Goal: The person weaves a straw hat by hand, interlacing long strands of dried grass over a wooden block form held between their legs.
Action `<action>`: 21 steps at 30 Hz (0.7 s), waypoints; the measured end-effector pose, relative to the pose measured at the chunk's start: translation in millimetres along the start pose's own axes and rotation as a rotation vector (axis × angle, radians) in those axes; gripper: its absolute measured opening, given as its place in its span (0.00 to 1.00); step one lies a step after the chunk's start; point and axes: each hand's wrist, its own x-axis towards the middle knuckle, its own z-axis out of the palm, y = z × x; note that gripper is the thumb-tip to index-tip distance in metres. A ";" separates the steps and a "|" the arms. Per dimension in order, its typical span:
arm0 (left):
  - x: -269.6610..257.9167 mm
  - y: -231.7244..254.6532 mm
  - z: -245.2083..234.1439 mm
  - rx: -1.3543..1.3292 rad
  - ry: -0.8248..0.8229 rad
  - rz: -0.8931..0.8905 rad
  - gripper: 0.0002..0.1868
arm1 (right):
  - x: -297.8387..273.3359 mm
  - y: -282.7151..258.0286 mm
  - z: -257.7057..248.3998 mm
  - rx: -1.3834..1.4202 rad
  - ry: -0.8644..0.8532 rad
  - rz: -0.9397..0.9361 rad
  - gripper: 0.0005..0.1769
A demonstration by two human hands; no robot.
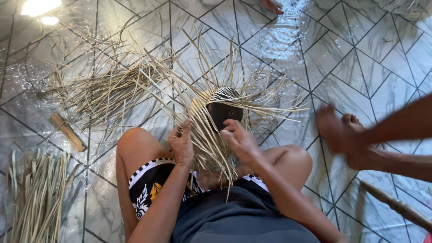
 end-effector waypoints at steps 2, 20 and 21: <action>13.0 -55.3 -5.7 -0.040 0.013 0.022 0.12 | 9.9 -6.7 27.9 -0.368 -0.037 0.245 0.44; 23.1 29.2 -3.7 -0.071 -0.134 -0.344 0.19 | 15.5 71.9 115.8 -0.777 -0.132 0.261 0.39; 22.2 31.6 -5.8 -0.074 -0.133 -0.344 0.19 | 14.4 74.5 115.8 -0.781 -0.133 0.259 0.39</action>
